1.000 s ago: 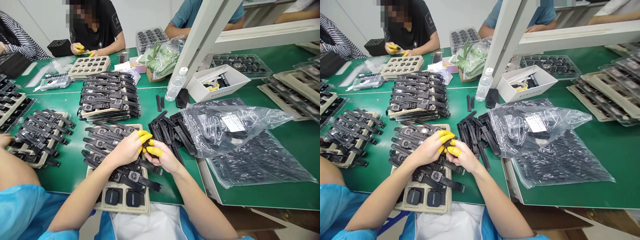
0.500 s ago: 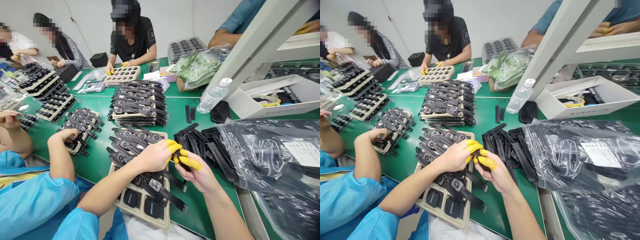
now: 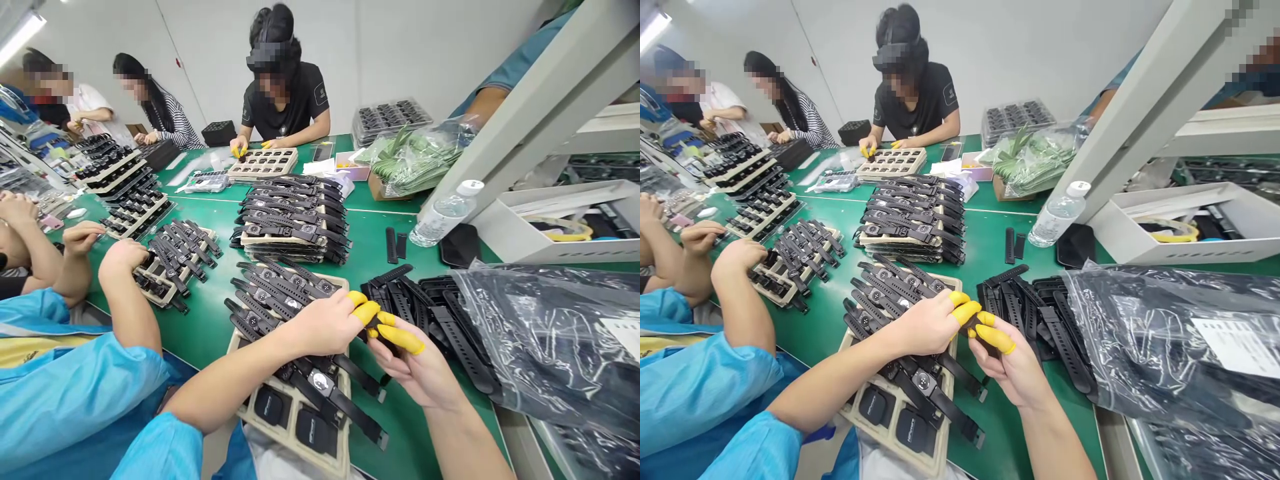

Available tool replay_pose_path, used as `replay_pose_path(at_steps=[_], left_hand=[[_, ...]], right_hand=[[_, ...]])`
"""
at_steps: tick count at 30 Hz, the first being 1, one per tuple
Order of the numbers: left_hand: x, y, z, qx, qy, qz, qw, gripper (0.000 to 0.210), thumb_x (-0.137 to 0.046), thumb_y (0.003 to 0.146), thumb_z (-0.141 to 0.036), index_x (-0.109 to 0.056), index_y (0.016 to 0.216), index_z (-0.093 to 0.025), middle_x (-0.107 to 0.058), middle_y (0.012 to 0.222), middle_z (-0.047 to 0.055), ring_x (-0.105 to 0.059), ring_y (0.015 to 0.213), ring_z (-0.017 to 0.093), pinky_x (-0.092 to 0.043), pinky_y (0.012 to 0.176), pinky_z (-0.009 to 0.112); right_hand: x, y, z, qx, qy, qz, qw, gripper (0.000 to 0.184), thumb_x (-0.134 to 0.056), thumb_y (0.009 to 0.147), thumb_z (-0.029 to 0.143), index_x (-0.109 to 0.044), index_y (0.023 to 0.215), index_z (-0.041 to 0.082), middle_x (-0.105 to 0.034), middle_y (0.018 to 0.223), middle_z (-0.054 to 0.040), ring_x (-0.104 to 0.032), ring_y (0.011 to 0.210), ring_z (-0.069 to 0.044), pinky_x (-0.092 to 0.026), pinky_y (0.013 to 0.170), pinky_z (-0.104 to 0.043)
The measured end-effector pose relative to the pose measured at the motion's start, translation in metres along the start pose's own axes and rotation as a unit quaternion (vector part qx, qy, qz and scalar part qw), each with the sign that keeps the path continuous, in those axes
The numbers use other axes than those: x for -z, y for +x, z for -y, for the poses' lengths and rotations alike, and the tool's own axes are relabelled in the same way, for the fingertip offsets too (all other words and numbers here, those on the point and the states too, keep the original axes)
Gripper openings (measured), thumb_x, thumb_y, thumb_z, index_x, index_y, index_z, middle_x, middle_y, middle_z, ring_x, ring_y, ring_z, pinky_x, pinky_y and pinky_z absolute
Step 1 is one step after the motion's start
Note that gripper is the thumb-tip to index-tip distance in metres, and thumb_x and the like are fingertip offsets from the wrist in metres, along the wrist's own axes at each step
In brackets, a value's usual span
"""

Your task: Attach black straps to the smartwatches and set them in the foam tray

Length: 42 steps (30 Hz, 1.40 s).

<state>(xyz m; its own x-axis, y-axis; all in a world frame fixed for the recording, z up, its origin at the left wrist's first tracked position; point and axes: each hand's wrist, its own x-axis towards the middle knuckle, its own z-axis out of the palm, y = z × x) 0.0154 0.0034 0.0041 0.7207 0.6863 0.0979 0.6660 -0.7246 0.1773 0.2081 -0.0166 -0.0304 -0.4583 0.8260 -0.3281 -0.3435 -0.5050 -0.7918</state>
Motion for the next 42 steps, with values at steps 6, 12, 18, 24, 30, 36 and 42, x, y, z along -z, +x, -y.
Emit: replay_pose_path(at_steps=[6,12,18,24,30,36,42], left_hand=[[-0.0023,-0.0013,-0.0002,0.000,-0.046,-0.016,0.999,0.044,-0.047,0.098,-0.022,-0.053,0.139,-0.007,-0.059,0.127,0.020,-0.057,0.119,0.030,-0.060,0.097,0.043],[-0.0036,-0.0020,-0.0015,-0.005,0.005,-0.007,1.000,0.045,-0.048,0.097,-0.025,-0.054,0.137,-0.004,-0.059,0.124,0.021,-0.058,0.115,0.031,-0.059,0.094,0.041],[0.0023,-0.0008,-0.0033,-0.021,0.043,0.009,0.999,0.044,-0.047,0.097,-0.025,-0.057,0.133,-0.002,-0.061,0.123,0.023,-0.060,0.111,0.032,-0.059,0.088,0.043],[0.0035,-0.0010,-0.0044,-0.024,0.030,-0.004,0.999,0.043,-0.047,0.098,-0.028,-0.059,0.130,-0.002,-0.064,0.119,0.022,-0.060,0.109,0.032,-0.056,0.097,0.044],[0.0053,-0.0002,-0.0058,-0.026,0.012,-0.018,0.999,0.039,-0.045,0.101,-0.031,-0.059,0.127,-0.005,-0.064,0.117,0.020,-0.061,0.109,0.029,-0.056,0.095,0.040],[0.0006,-0.0006,-0.0038,-0.029,0.038,-0.017,0.999,0.035,-0.046,0.100,-0.030,-0.063,0.119,-0.006,-0.065,0.113,0.018,-0.061,0.102,0.029,-0.056,0.093,0.042],[0.0046,-0.0017,-0.0052,-0.030,0.071,0.000,0.997,0.038,-0.046,0.100,-0.031,-0.062,0.122,-0.005,-0.065,0.117,0.018,-0.060,0.103,0.029,-0.055,0.092,0.040]], right_hand=[[-0.0018,0.0006,-0.0033,0.005,0.005,0.005,1.000,0.047,-0.081,0.079,0.061,-0.059,0.086,0.020,-0.047,0.057,0.0057,-0.013,0.044,-0.003,-0.007,0.040,-0.018],[0.0007,0.0008,-0.0036,-0.007,-0.015,0.002,1.000,0.048,-0.081,0.079,0.061,-0.056,0.083,0.020,-0.048,0.058,0.0054,-0.012,0.044,-0.002,-0.007,0.041,-0.018],[0.0032,0.0003,-0.0034,-0.008,-0.054,0.000,0.998,0.045,-0.077,0.082,0.060,-0.056,0.086,0.021,-0.050,0.059,0.0047,-0.015,0.044,-0.003,-0.007,0.042,-0.018],[0.0043,-0.0002,-0.0017,-0.016,-0.059,0.005,0.998,0.047,-0.079,0.081,0.061,-0.056,0.087,0.020,-0.049,0.059,0.0059,-0.014,0.043,-0.001,-0.008,0.041,-0.017],[0.0043,0.0012,-0.0028,-0.014,-0.053,0.009,0.998,0.049,-0.078,0.081,0.063,-0.058,0.088,0.019,-0.050,0.060,0.0063,-0.014,0.044,-0.001,-0.008,0.042,-0.017],[0.0045,0.0024,-0.0034,-0.022,-0.050,0.019,0.998,0.047,-0.078,0.082,0.061,-0.059,0.087,0.018,-0.050,0.060,0.0064,-0.014,0.044,-0.001,-0.008,0.041,-0.017],[0.0041,0.0033,-0.0020,-0.034,-0.050,0.020,0.998,0.050,-0.080,0.080,0.063,-0.058,0.085,0.018,-0.049,0.059,0.0069,-0.014,0.044,0.000,-0.009,0.041,-0.016]])
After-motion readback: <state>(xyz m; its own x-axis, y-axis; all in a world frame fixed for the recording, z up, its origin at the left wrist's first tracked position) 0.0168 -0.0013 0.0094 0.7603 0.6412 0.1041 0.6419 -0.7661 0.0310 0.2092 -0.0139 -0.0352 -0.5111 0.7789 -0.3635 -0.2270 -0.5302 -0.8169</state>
